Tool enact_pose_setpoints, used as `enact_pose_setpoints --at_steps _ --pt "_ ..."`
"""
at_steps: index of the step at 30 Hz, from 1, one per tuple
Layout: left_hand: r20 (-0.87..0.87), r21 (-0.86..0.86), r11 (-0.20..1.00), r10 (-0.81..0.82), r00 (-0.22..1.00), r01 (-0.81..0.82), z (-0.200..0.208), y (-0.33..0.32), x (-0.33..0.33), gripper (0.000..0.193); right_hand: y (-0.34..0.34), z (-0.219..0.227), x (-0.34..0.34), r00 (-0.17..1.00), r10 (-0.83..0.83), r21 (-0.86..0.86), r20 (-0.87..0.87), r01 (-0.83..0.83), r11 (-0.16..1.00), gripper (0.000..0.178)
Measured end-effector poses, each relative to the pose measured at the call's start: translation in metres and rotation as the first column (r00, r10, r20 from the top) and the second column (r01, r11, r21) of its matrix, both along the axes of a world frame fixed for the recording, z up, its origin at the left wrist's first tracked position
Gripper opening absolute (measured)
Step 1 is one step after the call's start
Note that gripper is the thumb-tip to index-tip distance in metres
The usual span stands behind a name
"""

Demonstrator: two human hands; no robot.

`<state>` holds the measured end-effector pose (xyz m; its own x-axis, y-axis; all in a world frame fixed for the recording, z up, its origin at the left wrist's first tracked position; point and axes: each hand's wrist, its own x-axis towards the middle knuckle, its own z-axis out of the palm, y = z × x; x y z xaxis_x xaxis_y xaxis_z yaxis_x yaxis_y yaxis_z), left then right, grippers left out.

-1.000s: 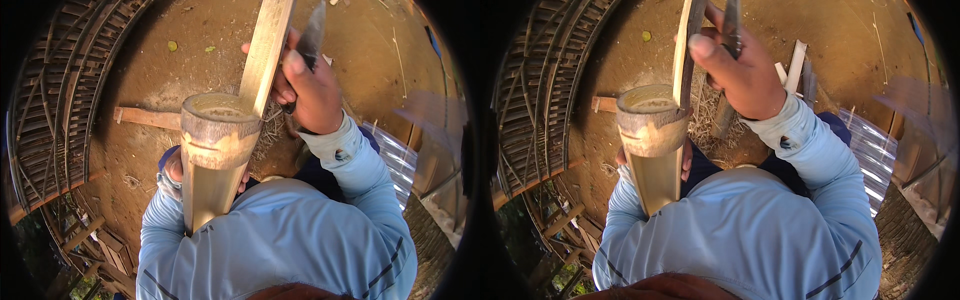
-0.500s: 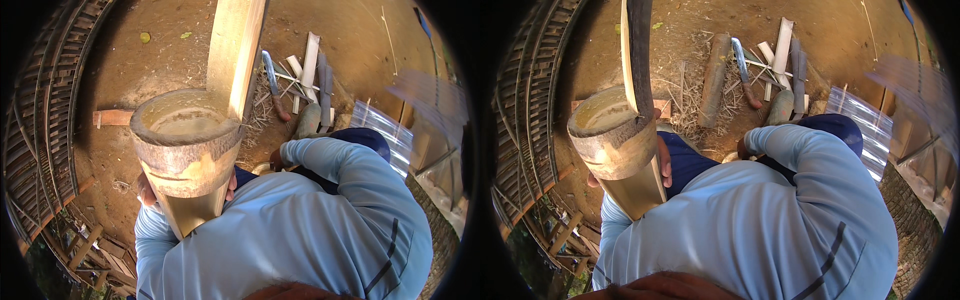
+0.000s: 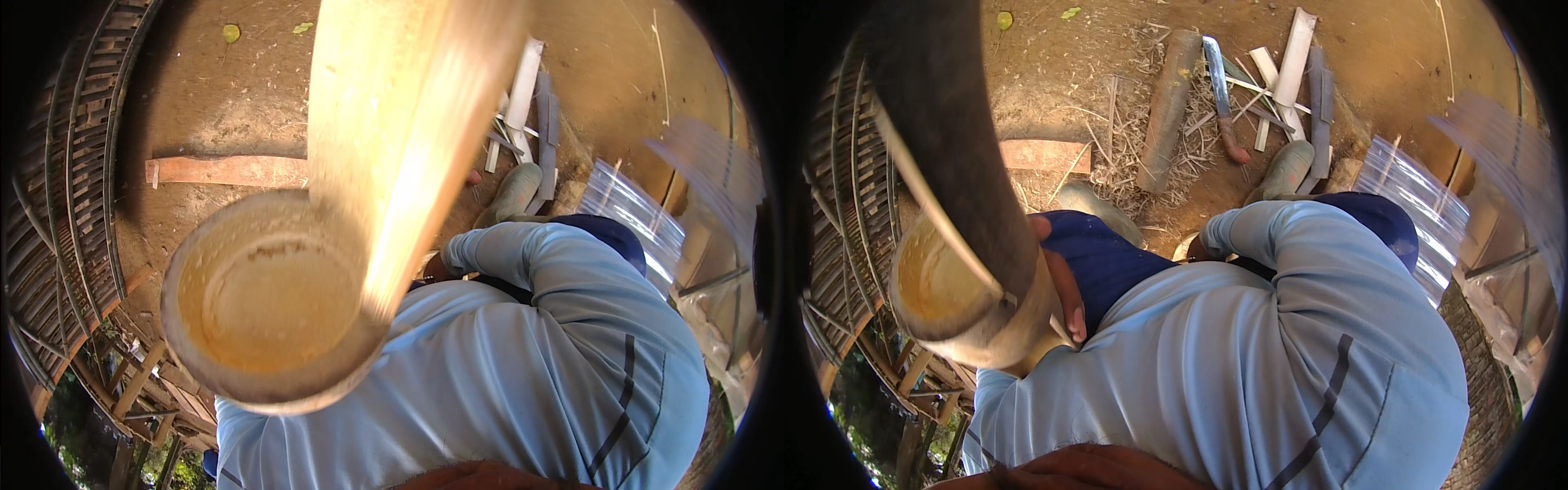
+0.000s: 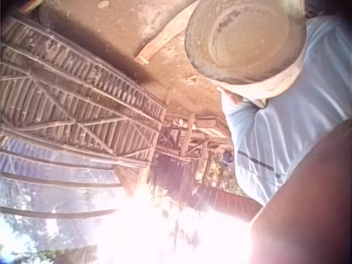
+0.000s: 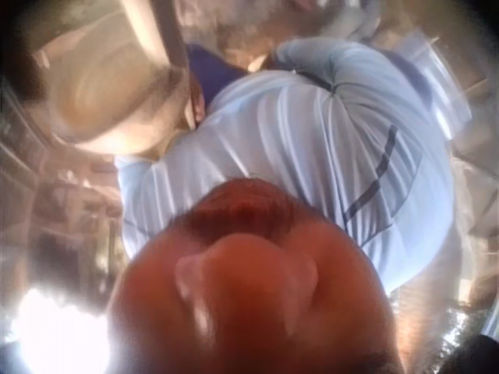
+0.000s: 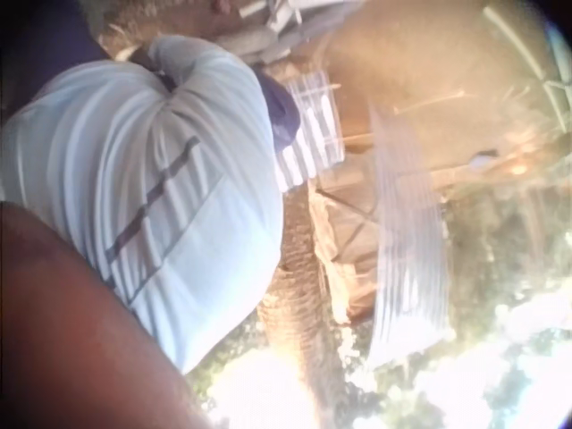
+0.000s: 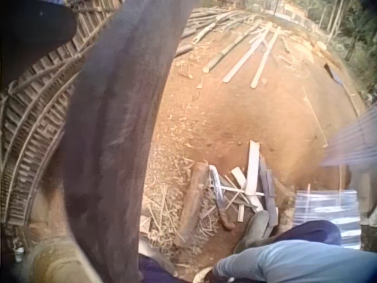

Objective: The person holds a bamboo segment and uses a small knife to shave and smooth its surface. They repeatedly rotate the bamboo and scrape thin shavings from the exterior, occasionally pausing to inspect the work. The task continues with consistent hand-tool coordination throughout the clip.

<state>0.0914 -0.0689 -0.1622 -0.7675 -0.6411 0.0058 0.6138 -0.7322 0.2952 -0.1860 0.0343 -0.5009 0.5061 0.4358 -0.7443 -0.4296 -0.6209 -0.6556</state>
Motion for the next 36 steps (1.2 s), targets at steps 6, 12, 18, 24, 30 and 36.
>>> enact_pose_setpoints --at_steps 6,12,18,24,30,36 --pt "0.018 -0.021 0.999 0.042 0.999 -0.042 0.001 -0.007 0.005 0.137 0.002 0.005 -0.004 0.998 0.060 0.013 0.013 -0.060 0.998 0.050" --pt "0.039 -0.078 0.995 0.068 0.997 -0.065 0.001 -0.015 0.012 0.139 0.004 0.018 0.054 0.997 0.059 -0.020 0.050 -0.058 0.998 0.049" --pt "0.072 -0.229 0.967 0.132 0.989 -0.112 -0.008 -0.021 0.018 0.141 -0.017 0.015 0.066 1.000 0.024 -0.125 0.016 -0.022 0.992 0.048" --pt "0.184 -0.239 0.948 0.259 0.948 -0.213 0.001 -0.009 0.028 0.129 -0.082 0.024 0.046 0.998 -0.030 -0.316 -0.051 0.013 0.949 0.047" --pt "0.230 -0.384 0.906 0.279 0.932 -0.177 0.028 -0.021 0.026 0.111 -0.196 0.117 0.019 0.891 -0.431 -0.594 0.144 0.426 0.682 0.051" --pt "0.268 -0.583 0.792 0.398 0.877 -0.181 0.060 -0.043 0.017 0.110 -0.237 0.283 -0.035 0.266 -0.641 -0.332 0.720 0.943 0.018 0.043"
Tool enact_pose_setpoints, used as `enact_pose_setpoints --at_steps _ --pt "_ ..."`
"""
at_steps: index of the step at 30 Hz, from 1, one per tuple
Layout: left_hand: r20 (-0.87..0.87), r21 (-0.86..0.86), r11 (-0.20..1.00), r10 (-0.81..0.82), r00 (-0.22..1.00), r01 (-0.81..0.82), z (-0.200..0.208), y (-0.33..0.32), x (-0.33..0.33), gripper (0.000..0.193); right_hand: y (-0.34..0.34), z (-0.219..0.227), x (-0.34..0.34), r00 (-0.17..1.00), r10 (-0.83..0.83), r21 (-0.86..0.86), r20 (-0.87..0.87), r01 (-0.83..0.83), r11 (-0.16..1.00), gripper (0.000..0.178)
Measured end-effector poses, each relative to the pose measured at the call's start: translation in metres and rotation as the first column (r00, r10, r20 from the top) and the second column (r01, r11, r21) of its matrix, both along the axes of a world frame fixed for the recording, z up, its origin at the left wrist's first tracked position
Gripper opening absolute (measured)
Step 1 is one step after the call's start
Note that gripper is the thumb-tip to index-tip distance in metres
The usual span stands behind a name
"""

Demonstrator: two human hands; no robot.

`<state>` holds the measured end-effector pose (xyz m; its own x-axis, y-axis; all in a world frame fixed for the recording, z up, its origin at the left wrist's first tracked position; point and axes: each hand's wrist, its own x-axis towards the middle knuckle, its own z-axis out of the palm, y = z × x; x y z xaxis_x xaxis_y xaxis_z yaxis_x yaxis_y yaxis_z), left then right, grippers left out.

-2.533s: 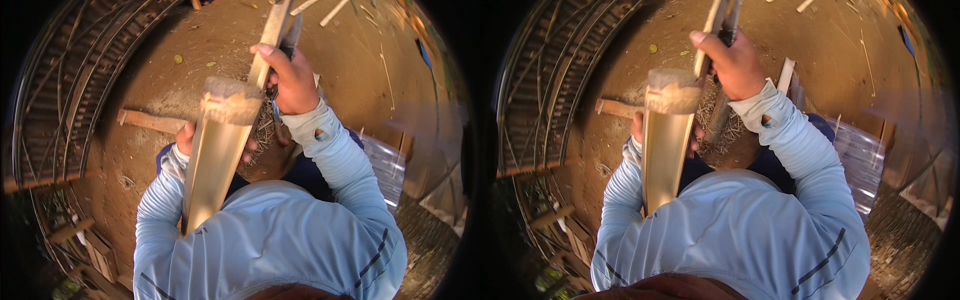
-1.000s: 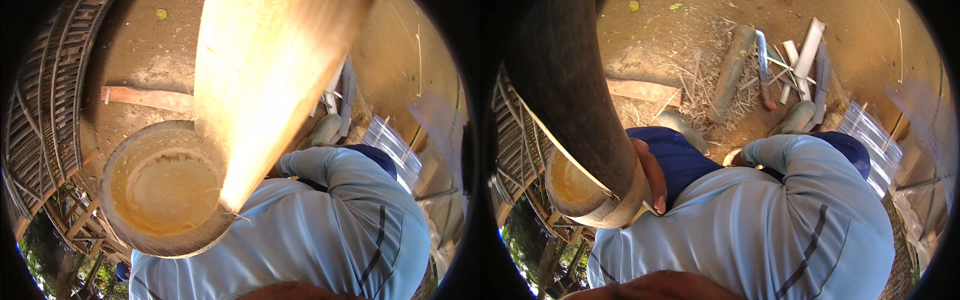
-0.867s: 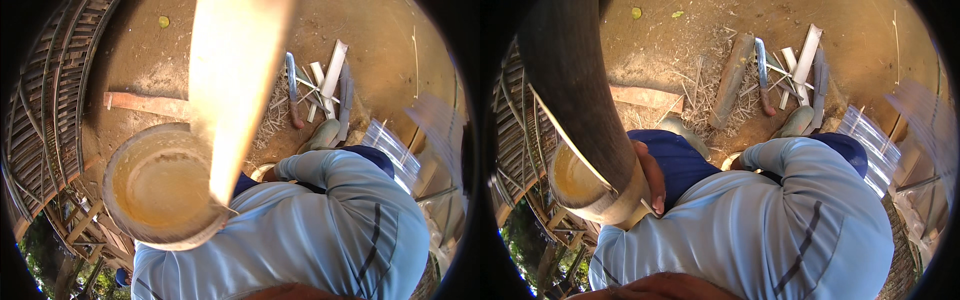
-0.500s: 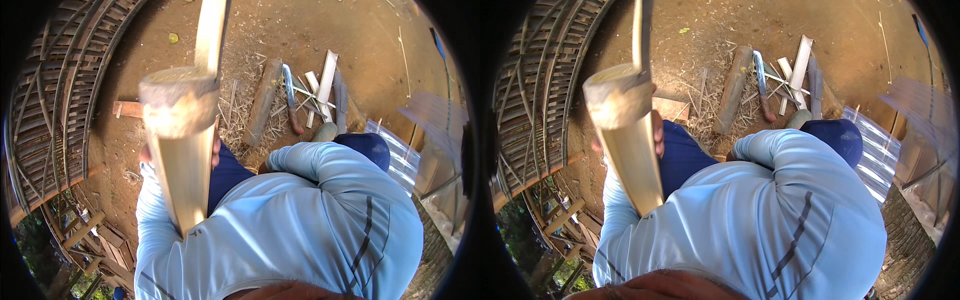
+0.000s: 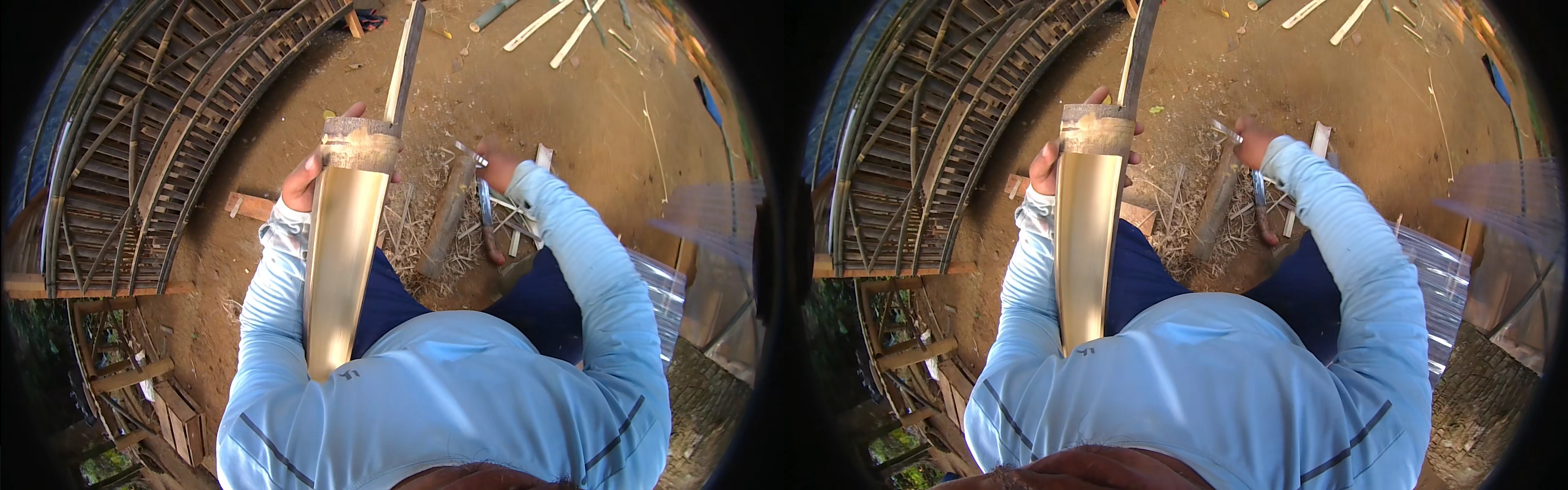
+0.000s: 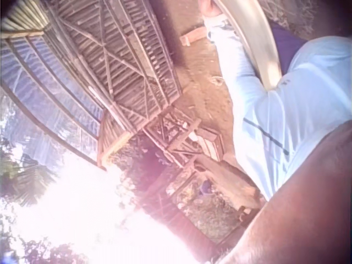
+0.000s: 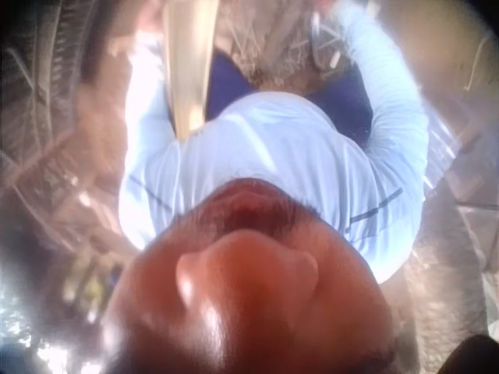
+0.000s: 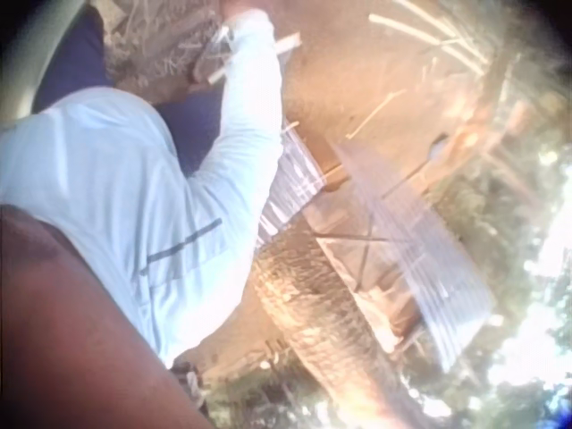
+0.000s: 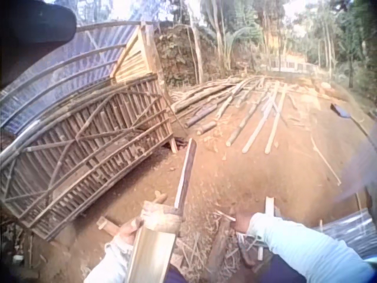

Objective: The person holds a bamboo segment and uses a small knife to shave and smooth its surface. They repeatedly rotate the bamboo and scrape thin shavings from the exterior, occasionally pausing to inspect the work. The task continues with consistent hand-tool coordination throughout the clip.

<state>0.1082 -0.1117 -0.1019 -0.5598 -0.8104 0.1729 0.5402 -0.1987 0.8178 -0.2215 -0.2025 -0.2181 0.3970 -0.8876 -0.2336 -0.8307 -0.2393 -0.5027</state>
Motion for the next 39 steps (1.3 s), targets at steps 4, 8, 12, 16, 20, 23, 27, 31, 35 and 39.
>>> enact_pose_setpoints --at_steps 4,8,12,16,20,23,27,31,35,39 --pt "0.061 -0.051 0.998 0.050 0.997 -0.047 -0.001 0.002 -0.012 0.107 0.021 0.059 -0.033 0.919 -0.021 -0.137 0.393 0.081 0.987 0.033" --pt "0.094 -0.054 0.998 0.048 0.994 -0.043 0.014 0.011 -0.033 0.106 0.074 0.103 -0.042 0.384 -0.242 0.261 0.891 0.003 0.965 0.013" --pt "0.078 -0.020 1.000 0.024 0.997 -0.023 0.040 0.029 -0.053 0.110 0.091 0.122 -0.047 0.287 -0.280 0.317 0.916 -0.088 0.944 0.019" --pt "0.096 0.007 0.994 0.106 0.990 -0.107 0.048 0.045 -0.072 0.111 0.101 0.132 -0.043 0.283 -0.264 0.297 0.922 -0.082 0.951 0.021" --pt "0.104 0.041 0.990 0.133 0.986 -0.138 0.034 0.040 -0.075 0.111 0.097 0.136 -0.033 0.244 -0.196 0.226 0.950 -0.103 0.969 0.019" --pt "0.072 0.087 0.990 0.103 0.992 -0.109 0.024 0.035 -0.076 0.114 0.094 0.146 -0.019 0.240 -0.163 0.186 0.957 -0.074 0.980 0.018" --pt "0.064 0.132 0.984 0.113 0.992 -0.120 0.021 0.027 -0.069 0.114 0.079 0.163 -0.004 0.403 -0.056 0.074 0.914 -0.030 0.997 0.021" --pt "0.192 0.017 0.987 0.155 0.969 -0.162 0.034 0.003 -0.058 0.109 0.071 0.169 0.015 0.580 0.063 -0.144 0.812 0.095 0.985 0.022" --pt "0.187 -0.236 0.920 0.359 0.914 -0.313 0.048 -0.006 -0.067 0.078 0.070 0.173 0.027 0.722 0.135 -0.323 0.679 0.128 0.938 0.020" --pt "0.288 -0.442 0.847 0.447 0.847 -0.296 0.046 -0.008 -0.050 0.056 0.058 0.184 0.029 0.844 0.161 -0.491 0.512 0.134 0.861 0.021"
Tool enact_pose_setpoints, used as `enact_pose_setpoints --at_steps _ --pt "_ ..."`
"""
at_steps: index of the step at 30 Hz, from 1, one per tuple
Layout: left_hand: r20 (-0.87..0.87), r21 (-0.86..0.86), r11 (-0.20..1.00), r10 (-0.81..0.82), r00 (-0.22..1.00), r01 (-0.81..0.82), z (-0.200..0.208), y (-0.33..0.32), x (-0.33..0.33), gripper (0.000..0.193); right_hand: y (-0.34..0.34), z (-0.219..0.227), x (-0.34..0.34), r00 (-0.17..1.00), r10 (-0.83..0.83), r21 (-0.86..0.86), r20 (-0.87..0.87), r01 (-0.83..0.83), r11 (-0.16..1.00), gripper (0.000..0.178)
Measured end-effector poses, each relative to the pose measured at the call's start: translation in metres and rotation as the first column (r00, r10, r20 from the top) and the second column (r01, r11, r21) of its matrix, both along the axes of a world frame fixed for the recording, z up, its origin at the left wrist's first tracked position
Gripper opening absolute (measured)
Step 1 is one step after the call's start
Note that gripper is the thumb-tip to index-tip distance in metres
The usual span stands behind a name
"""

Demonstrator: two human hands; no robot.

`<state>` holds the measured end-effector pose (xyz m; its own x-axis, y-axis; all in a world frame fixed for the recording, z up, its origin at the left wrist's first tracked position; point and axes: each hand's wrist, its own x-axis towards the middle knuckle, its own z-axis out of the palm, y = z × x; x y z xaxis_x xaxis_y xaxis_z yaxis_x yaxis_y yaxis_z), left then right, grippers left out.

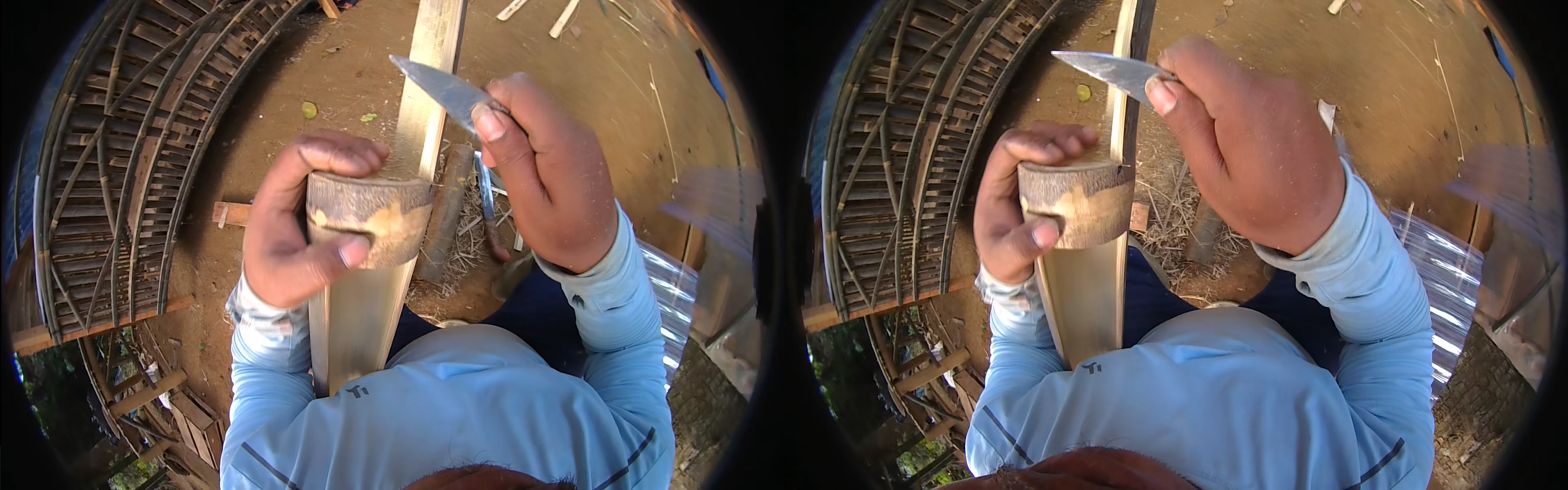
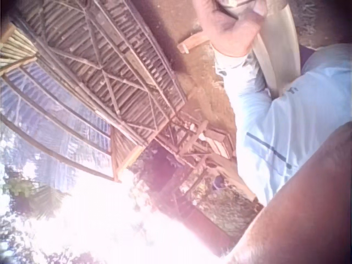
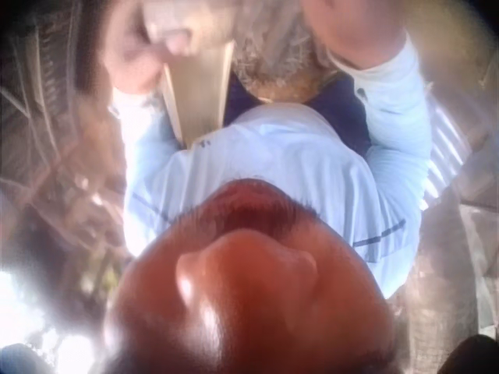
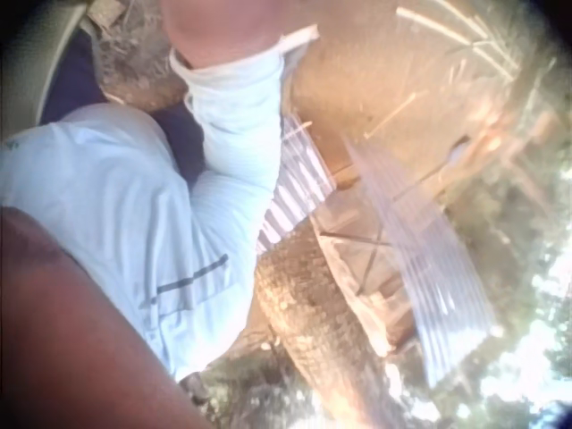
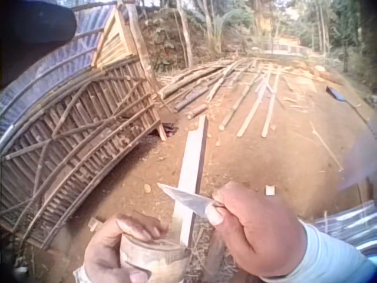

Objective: The person holds a bamboo segment and uses a small knife to shave and smooth its surface. They repeatedly rotate the bamboo and scrape thin shavings from the exterior, occasionally pausing to inspect the work. The task continues with consistent hand-tool coordination throughout the clip.

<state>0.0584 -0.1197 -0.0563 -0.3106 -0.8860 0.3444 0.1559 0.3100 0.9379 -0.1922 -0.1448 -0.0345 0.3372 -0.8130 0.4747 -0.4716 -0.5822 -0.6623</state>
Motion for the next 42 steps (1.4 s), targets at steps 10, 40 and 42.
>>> enact_pose_setpoints --at_steps 10,40,42 --pt "0.128 -0.096 0.995 0.046 0.991 -0.034 -0.003 -0.003 0.003 0.061 -0.015 -0.009 0.005 0.997 -0.058 -0.100 -0.052 0.053 0.994 0.021" --pt "0.206 -0.137 0.987 0.109 0.972 -0.081 0.001 0.015 -0.005 0.050 0.008 -0.020 -0.002 0.993 -0.014 0.011 -0.113 0.015 1.000 0.019" --pt "0.184 -0.121 0.988 0.114 0.976 -0.093 0.000 0.015 -0.007 0.050 0.008 -0.017 -0.003 0.989 -0.033 0.019 -0.144 0.036 0.999 0.019"
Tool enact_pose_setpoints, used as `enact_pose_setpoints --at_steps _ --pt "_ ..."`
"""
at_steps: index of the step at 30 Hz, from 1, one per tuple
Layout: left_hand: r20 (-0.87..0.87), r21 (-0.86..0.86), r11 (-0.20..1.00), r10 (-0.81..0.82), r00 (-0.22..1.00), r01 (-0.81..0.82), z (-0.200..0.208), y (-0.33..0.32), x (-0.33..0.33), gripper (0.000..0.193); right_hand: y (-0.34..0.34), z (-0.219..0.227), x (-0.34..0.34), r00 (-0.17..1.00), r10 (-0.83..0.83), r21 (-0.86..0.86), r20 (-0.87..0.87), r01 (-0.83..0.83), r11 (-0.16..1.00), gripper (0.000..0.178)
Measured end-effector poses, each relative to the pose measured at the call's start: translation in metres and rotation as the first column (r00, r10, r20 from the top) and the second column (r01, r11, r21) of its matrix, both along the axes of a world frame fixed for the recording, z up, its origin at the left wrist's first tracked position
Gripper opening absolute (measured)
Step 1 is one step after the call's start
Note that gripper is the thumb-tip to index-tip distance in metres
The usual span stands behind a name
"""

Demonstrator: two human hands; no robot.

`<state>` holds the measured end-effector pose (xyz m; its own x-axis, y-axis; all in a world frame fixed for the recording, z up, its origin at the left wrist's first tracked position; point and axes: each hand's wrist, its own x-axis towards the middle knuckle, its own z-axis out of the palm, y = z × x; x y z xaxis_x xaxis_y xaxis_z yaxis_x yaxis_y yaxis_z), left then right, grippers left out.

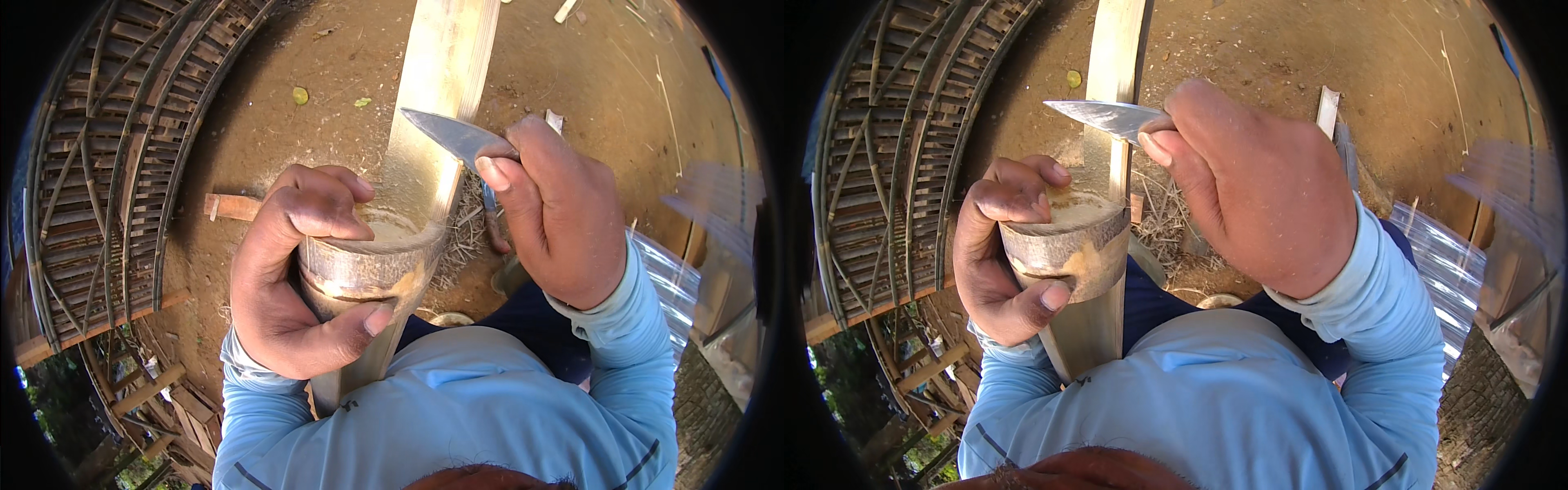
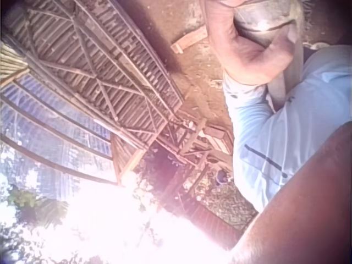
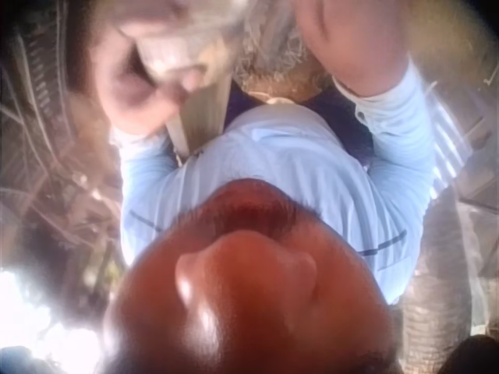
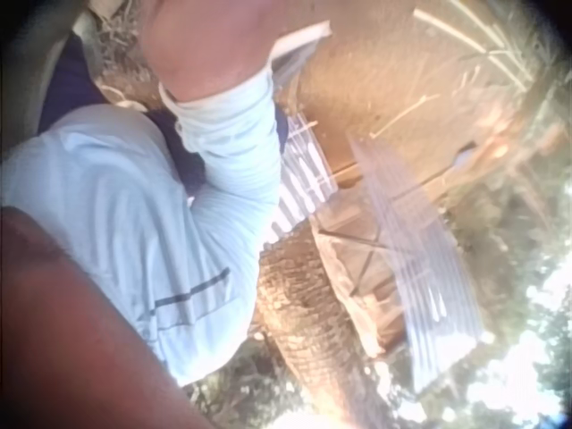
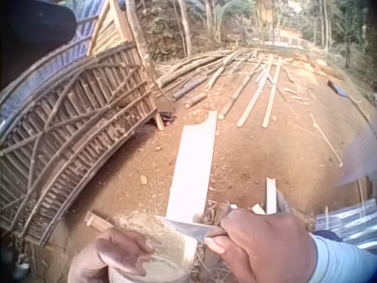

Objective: The person holds a bamboo segment and uses a small knife to shave and smooth its surface. They repeatedly rotate the bamboo and scrape thin shavings from the exterior, occasionally pausing to inspect the work. The task continues with consistent hand-tool coordination throughout the clip.

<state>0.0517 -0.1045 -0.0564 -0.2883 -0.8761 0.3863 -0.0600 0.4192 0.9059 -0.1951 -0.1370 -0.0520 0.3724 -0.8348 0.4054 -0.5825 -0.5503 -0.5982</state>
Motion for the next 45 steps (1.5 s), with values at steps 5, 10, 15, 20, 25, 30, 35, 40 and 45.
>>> enact_pose_setpoints --at_steps 5,10,15,20,25,30,35,40,45 --pt "0.069 -0.031 0.998 -0.057 0.996 0.059 0.000 -0.003 0.002 0.060 -0.013 0.005 0.001 0.998 -0.068 -0.141 0.020 0.070 0.988 0.017" --pt "-0.265 0.207 0.975 0.134 0.955 -0.079 -0.008 0.005 -0.017 0.099 -0.012 0.002 -0.001 0.998 -0.051 -0.132 0.032 0.055 0.990 0.018" --pt "-0.562 0.670 0.648 0.124 0.818 0.362 -0.015 0.015 -0.002 0.136 -0.008 0.001 -0.001 0.997 -0.067 -0.135 0.036 0.071 0.988 0.015" --pt "-0.557 0.722 0.587 0.182 0.810 0.365 -0.020 0.017 -0.006 0.139 -0.004 -0.002 -0.001 0.999 -0.042 -0.093 0.019 0.044 0.995 0.015" --pt "-0.542 0.719 0.609 0.187 0.819 0.337 -0.019 0.016 -0.006 0.137 -0.005 -0.005 -0.003 0.998 0.024 -0.076 0.050 -0.020 0.997 0.015" --pt "-0.534 0.717 0.620 0.196 0.823 0.318 -0.019 0.019 -0.005 0.136 -0.002 -0.007 -0.005 0.996 0.056 -0.037 0.064 -0.054 0.998 0.015" --pt "-0.527 0.726 0.607 0.191 0.828 0.322 -0.018 0.020 -0.004 0.137 0.004 -0.009 -0.006 0.997 0.065 0.011 0.041 -0.065 0.998 0.014" --pt "-0.513 0.729 0.613 0.192 0.836 0.306 -0.020 0.021 -0.004 0.140 0.008 -0.011 -0.008 0.995 0.073 0.079 0.062 -0.078 0.994 0.013" --pt "-0.516 0.718 0.620 0.171 0.839 0.315 -0.020 0.019 -0.006 0.141 0.009 -0.013 -0.011 0.995 0.081 0.097 0.057 -0.086 0.992 0.013"
